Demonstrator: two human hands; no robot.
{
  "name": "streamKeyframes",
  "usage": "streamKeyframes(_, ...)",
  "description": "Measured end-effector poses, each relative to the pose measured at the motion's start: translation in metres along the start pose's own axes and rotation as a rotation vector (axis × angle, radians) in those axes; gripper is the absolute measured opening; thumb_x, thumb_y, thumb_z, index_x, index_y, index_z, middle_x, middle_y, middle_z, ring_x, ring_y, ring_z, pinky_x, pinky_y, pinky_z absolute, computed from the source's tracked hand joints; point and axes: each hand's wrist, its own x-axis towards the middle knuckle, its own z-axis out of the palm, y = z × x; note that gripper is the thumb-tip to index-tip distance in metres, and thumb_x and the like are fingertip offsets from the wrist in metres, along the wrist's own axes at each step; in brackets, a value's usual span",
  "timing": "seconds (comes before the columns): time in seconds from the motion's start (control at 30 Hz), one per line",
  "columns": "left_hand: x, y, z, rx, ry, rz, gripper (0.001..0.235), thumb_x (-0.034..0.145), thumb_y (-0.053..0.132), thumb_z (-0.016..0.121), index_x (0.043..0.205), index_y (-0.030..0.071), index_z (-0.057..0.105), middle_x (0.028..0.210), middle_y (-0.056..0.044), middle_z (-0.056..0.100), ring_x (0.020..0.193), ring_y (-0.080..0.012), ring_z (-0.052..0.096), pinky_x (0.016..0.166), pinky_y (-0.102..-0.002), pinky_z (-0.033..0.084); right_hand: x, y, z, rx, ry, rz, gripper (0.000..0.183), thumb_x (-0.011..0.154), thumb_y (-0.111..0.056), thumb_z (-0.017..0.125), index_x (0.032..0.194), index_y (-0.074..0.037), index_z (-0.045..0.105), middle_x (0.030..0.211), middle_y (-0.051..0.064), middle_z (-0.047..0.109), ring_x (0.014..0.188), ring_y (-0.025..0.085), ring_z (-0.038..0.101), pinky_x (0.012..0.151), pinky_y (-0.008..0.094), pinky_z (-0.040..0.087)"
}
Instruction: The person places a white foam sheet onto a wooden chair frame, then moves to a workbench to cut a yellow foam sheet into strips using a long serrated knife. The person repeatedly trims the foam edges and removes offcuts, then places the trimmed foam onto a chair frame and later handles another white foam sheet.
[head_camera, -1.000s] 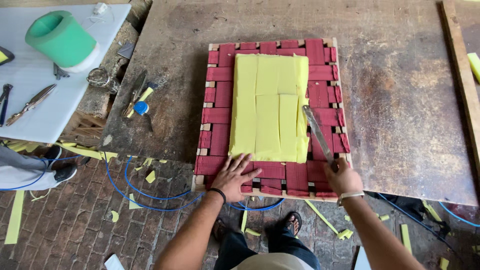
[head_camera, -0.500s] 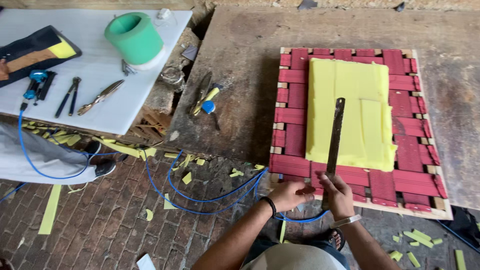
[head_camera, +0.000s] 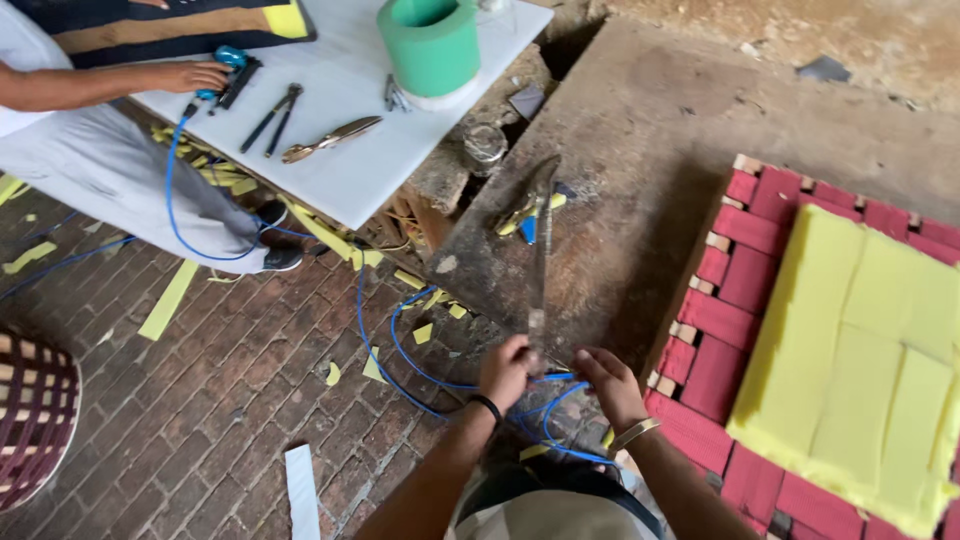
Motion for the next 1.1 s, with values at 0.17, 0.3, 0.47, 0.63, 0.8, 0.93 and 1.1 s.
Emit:
streamKeyframes(0.17, 0.099, -0.057, -0.114, -0.111, 0.199, -0.145, 0.011, 0.098, 0.013, 0.059, 0.106, 0.009, 0.065, 0.077, -0.005, 0.071, 0.058, -0.0133, 0.068, 0.047, -0.031, 0.054, 0.041, -0.006, 0.013, -0.101, -0.151, 0.031, 0.036, 0.094, -0.031, 0.065, 0.119, -0.007, 0.075, 0.097, 0.004, 0.077, 0.084, 0.014, 0.069, 0.073, 0.03, 0.054)
streamKeyframes(0.3, 0.208, -0.088, -0.195, -0.134, 0.234, -0.287, 0.013, 0.1, 0.013, 0.057, 0.106, 0.008, 0.068, 0.075, -0.006, 0.068, 0.054, -0.0146, 0.062, 0.043, -0.031, 0.047, 0.073, -0.016, 0.022, -0.032, -0.068, 0.065, 0.033, 0.095, -0.027, 0.066, 0.118, -0.003, 0.075, 0.093, 0.006, 0.076, 0.078, 0.015, 0.066, 0.069, 0.03, 0.051)
streamKeyframes(0.47, 0.333, -0.108, -0.266, -0.37, 0.259, -0.475, 0.019, 0.097, 0.012, 0.056, 0.109, 0.025, 0.064, 0.07, -0.005, 0.065, 0.049, -0.016, 0.055, 0.04, -0.033, 0.039, 0.105, -0.034, 0.062, 0.029, 0.072, 0.089, 0.031, 0.095, -0.025, 0.066, 0.118, -0.006, 0.075, 0.093, 0.003, 0.077, 0.078, 0.013, 0.068, 0.071, 0.029, 0.053)
streamKeyframes(0.63, 0.394, -0.096, -0.326, -0.3, 0.326, -0.569, 0.038, 0.102, 0.037, 0.065, 0.114, 0.002, 0.066, 0.071, -0.005, 0.059, 0.05, -0.0162, 0.05, 0.041, -0.032, 0.032, 0.13, -0.05, 0.125, 0.09, 0.216, 0.149, 0.03, 0.096, -0.025, 0.065, 0.118, -0.007, 0.076, 0.094, 0.003, 0.077, 0.079, 0.013, 0.067, 0.072, 0.029, 0.053)
streamKeyframes(0.8, 0.368, -0.055, -0.354, -1.155, 0.632, -0.318, 0.055, 0.103, 0.047, 0.056, 0.129, -0.001, 0.057, 0.109, -0.016, 0.066, 0.091, -0.025, 0.066, 0.081, -0.033, 0.063, 0.124, -0.039, 0.142, 0.192, 0.322, 0.157, 0.029, 0.097, -0.026, 0.065, 0.117, -0.007, 0.075, 0.092, 0.005, 0.076, 0.078, 0.013, 0.067, 0.069, 0.029, 0.054)
streamKeyframes(0.93, 0.334, -0.007, -0.328, -0.821, 0.839, -0.244, 0.073, 0.093, 0.026, 0.062, 0.149, 0.017, 0.015, 0.127, -0.018, 0.055, 0.098, -0.0268, 0.067, 0.082, -0.037, 0.061, 0.102, -0.02, 0.129, 0.282, 0.491, 0.147, 0.029, 0.096, -0.025, 0.064, 0.115, -0.007, 0.075, 0.092, 0.005, 0.077, 0.077, 0.014, 0.07, 0.067, 0.029, 0.053)
streamKeyframes(1.1, 0.324, 0.03, -0.268, -0.483, 0.484, 0.097, 0.061, 0.097, 0.006, 0.06, 0.149, 0.009, 0.028, 0.136, -0.021, 0.047, 0.085, -0.0255, 0.063, 0.066, -0.036, 0.055, 0.072, -0.011, 0.116, 0.452, 0.692, 0.081, 0.026, 0.097, -0.025, 0.066, 0.113, -0.006, 0.075, 0.09, 0.004, 0.076, 0.076, 0.013, 0.067, 0.067, 0.029, 0.052)
